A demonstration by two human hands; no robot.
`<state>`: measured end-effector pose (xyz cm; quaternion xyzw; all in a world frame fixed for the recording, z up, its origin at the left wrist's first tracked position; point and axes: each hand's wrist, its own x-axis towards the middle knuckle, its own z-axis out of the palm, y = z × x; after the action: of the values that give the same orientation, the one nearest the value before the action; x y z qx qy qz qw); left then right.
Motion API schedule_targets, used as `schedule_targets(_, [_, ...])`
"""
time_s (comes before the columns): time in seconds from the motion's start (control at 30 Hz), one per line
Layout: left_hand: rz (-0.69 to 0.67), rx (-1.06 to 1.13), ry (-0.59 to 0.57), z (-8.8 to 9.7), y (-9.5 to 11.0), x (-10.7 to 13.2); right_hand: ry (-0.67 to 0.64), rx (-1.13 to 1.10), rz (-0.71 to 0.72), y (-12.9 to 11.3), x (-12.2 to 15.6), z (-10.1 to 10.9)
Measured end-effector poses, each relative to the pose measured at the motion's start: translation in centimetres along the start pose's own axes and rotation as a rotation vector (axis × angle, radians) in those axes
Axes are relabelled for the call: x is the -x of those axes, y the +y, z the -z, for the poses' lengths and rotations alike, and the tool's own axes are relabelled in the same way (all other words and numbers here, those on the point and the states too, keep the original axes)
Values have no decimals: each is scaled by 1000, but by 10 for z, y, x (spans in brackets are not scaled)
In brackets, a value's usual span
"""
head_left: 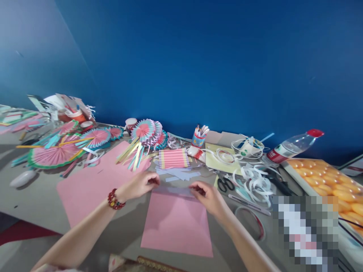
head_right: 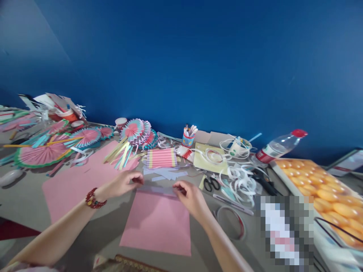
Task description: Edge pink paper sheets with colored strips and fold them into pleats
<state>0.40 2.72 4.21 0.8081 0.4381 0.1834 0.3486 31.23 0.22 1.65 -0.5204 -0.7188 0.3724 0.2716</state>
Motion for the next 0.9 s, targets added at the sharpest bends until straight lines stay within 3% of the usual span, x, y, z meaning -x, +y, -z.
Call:
schedule_targets(0.27, [17,-2,-20,-5,-3,21,-132,-13,-48,-13,16,1])
schedule_targets(0.47, [104,6,32,-19,0,38,-174,66,-73,-22,26,-2])
schedule_targets(0.6, [156,3,49,-24,6,39,-157,142,-40,-26,26,-5])
schedule_targets(0.9, [109,-97,38,-23,9,37,-196,219,-83,-28,29,-11])
